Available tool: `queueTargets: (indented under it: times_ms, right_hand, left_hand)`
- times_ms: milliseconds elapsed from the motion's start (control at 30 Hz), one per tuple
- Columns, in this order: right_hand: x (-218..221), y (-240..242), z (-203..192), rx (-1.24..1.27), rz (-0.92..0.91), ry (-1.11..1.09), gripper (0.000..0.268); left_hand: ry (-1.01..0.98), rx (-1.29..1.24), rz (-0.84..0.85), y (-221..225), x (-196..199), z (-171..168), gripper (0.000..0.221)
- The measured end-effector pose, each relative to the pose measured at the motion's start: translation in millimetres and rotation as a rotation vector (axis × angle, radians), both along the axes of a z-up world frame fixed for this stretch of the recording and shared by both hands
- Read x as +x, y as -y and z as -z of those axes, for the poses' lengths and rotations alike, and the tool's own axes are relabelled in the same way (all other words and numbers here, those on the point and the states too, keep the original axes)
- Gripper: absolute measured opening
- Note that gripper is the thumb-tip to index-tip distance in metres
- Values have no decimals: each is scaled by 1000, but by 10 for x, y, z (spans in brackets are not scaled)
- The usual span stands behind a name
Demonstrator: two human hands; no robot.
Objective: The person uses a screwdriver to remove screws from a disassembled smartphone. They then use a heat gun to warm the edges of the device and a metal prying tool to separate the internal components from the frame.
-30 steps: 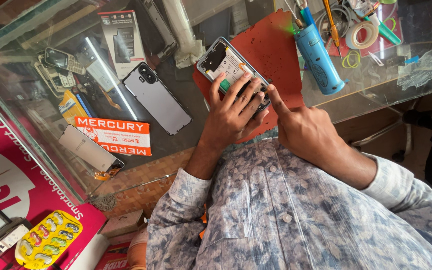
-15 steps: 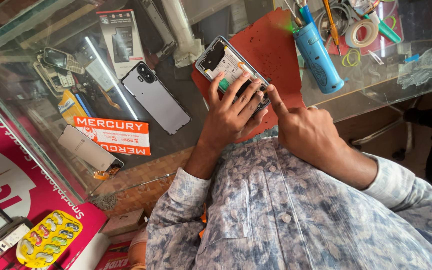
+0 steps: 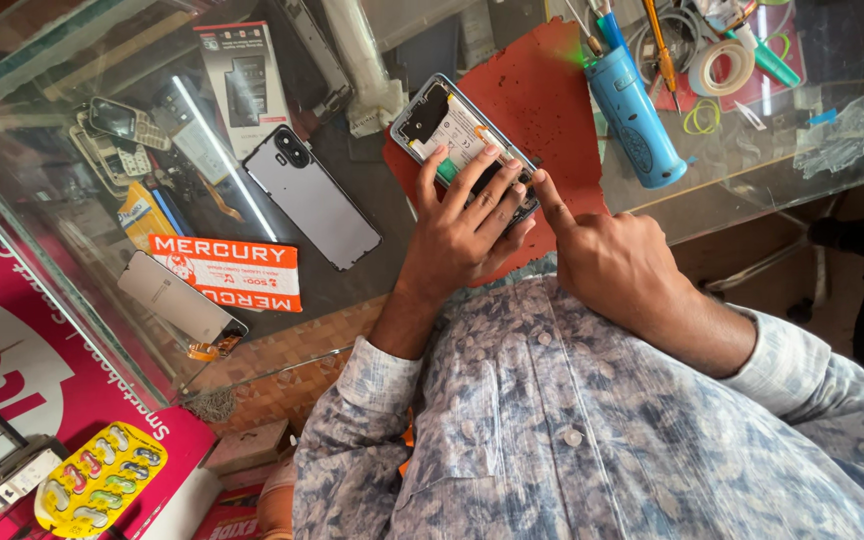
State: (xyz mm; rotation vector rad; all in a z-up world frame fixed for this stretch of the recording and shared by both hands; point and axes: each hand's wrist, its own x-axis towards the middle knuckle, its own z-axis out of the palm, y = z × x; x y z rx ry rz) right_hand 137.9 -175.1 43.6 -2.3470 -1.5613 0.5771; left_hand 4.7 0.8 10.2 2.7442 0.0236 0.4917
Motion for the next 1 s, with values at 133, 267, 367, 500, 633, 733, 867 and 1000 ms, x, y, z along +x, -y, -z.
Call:
queueTargets:
  times_ms: [133, 267, 367, 500, 633, 733, 867, 1000]
  right_hand:
    - [-26, 14, -6, 7, 6, 23, 86]
    - [-6, -44, -42, -111, -16, 33, 91]
    - [-21, -19, -14, -107, -22, 68, 88]
    - [-10, -27, -3, -103, -25, 61, 87]
    - [-8, -7, -25, -121, -28, 28, 89]
    - [-6, -29, -44, -182, -29, 31, 86]
    - [-2, -21, -4, -134, -35, 70, 85]
    - [-32, -25, 100, -46, -28, 110, 82]
  left_hand:
    - [-1, -18, 6, 39, -14, 8, 33]
    - [-3, -1, 4, -1, 13, -34, 32]
    - [-1, 7, 14, 14, 2, -9, 30]
    - [4, 9, 12, 17, 5, -11, 32]
    - [6, 2, 19, 32, 7, -16, 32]
    - [8, 9, 16, 29, 8, -28, 31]
    - [15, 28, 19, 33, 14, -18, 32]
    - [32, 26, 15, 40, 39, -55, 32]
